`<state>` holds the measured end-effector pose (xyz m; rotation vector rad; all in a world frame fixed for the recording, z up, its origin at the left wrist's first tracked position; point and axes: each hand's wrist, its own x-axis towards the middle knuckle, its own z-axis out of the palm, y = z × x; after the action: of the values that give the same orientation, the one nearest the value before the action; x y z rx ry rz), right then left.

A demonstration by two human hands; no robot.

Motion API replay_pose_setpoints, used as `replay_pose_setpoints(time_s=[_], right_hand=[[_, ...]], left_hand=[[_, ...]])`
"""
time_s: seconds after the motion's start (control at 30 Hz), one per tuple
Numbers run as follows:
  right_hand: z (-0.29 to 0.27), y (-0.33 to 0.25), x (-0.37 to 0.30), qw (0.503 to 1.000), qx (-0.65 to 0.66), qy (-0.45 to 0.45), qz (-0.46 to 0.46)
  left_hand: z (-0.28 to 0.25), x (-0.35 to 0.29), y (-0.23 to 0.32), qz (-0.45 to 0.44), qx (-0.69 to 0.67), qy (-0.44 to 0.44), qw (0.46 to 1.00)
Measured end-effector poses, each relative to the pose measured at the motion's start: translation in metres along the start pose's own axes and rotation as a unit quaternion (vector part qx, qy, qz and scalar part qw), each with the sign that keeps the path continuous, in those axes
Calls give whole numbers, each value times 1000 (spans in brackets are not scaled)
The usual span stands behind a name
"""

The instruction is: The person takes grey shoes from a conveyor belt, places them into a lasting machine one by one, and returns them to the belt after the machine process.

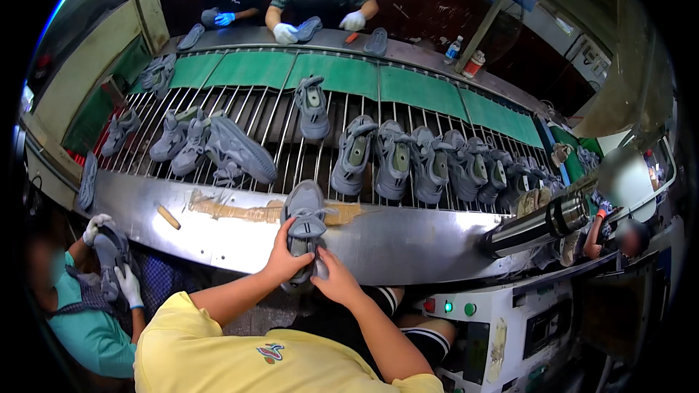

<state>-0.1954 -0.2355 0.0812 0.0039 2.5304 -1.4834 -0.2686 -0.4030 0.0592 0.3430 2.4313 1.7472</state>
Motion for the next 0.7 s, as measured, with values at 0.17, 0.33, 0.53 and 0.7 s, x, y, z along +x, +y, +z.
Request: replay_pose_setpoints(time_s=[0.17,0.33,0.53,0.7], right_hand=[[-25,47,17,985,-7,138,105],[-24,95,27,922,-201,308,126],[-22,107,30,911,-247,327,49],[-27,90,32,902,-269,338,-9]], left_hand=[[-6,63,-2,70,-214,101,969],[16,223,-47,24,-107,197,974],[45,372,-75,-67,90,288,951],[34,441,-90,-11,27,270,962]])
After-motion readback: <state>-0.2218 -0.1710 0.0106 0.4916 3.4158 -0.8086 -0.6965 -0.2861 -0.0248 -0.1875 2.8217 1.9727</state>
